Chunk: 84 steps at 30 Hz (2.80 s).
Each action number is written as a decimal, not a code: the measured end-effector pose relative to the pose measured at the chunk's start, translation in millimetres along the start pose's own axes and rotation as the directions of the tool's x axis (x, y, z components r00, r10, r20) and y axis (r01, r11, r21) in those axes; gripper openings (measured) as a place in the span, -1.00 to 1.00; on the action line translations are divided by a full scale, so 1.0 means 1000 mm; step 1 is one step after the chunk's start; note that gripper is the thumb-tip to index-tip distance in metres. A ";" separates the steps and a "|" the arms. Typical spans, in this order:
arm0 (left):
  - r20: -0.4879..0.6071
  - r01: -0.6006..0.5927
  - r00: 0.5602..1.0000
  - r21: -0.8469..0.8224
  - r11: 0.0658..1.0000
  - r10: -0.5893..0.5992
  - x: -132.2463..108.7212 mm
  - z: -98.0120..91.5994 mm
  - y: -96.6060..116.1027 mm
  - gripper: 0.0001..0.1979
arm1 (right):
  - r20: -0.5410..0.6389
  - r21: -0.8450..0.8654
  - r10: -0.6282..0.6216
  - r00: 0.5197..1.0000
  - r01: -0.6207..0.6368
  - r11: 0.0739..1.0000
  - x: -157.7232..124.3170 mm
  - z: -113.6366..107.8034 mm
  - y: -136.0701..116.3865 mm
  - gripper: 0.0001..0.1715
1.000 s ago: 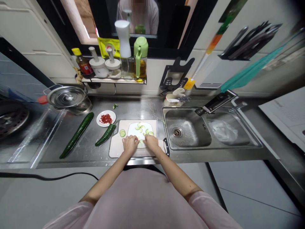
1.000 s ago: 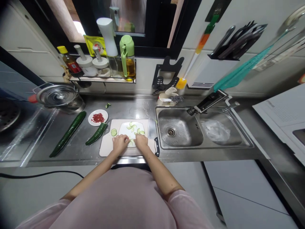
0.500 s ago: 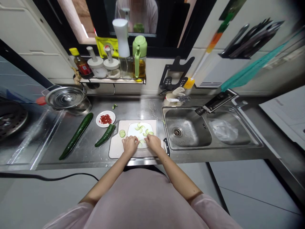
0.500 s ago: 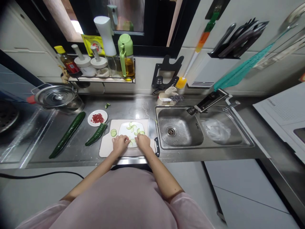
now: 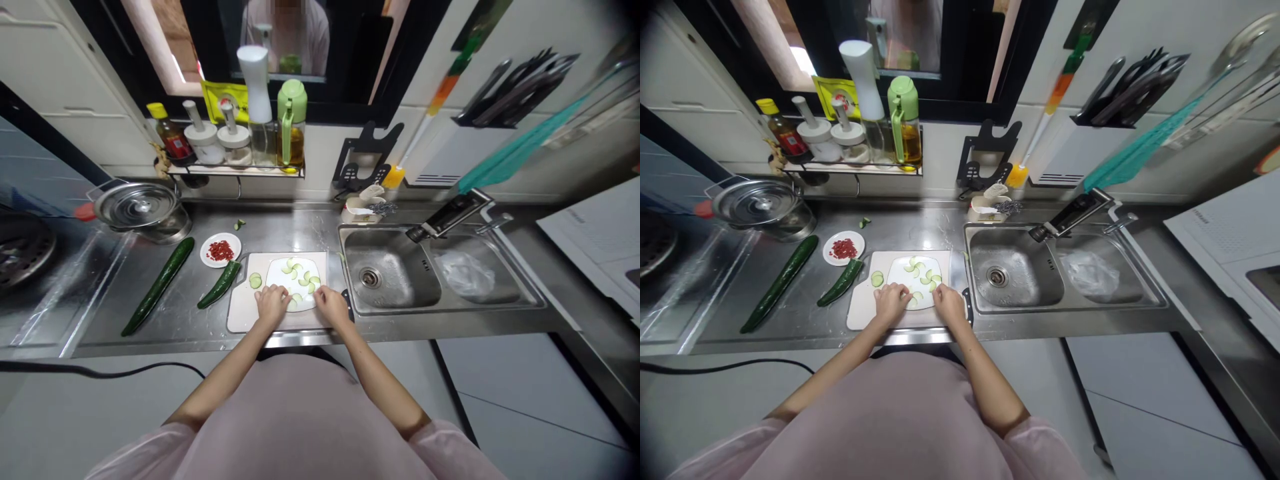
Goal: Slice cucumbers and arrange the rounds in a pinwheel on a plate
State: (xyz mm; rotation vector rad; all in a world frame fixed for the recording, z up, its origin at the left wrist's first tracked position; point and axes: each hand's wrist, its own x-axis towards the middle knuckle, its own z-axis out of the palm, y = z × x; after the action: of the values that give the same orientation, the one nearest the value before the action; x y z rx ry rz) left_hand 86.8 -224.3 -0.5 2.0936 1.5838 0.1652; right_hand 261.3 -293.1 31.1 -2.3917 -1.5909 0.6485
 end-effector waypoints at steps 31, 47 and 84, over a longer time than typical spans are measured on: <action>-0.328 0.339 0.844 -0.286 0.896 -0.424 0.003 -0.016 -0.067 -0.66 | -0.183 0.158 -0.075 0.980 0.104 0.982 0.002 -0.004 0.009 -0.62; -0.314 0.355 0.845 -0.278 0.893 -0.434 0.015 -0.012 -0.056 -0.73 | -0.155 0.173 -0.100 0.983 0.126 0.977 -0.006 -0.004 0.018 -0.58; 0.090 0.124 0.989 -0.939 0.321 -0.119 0.010 -0.098 0.027 -0.51 | -0.298 0.575 -0.454 0.840 0.538 0.617 0.040 -0.055 -0.087 -0.79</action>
State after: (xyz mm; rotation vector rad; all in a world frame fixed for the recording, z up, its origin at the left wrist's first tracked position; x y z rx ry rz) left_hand 75.6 -189.1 94.4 0.9886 1.1226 0.8277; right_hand 227.6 -217.8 103.9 -1.3721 -1.5418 0.7451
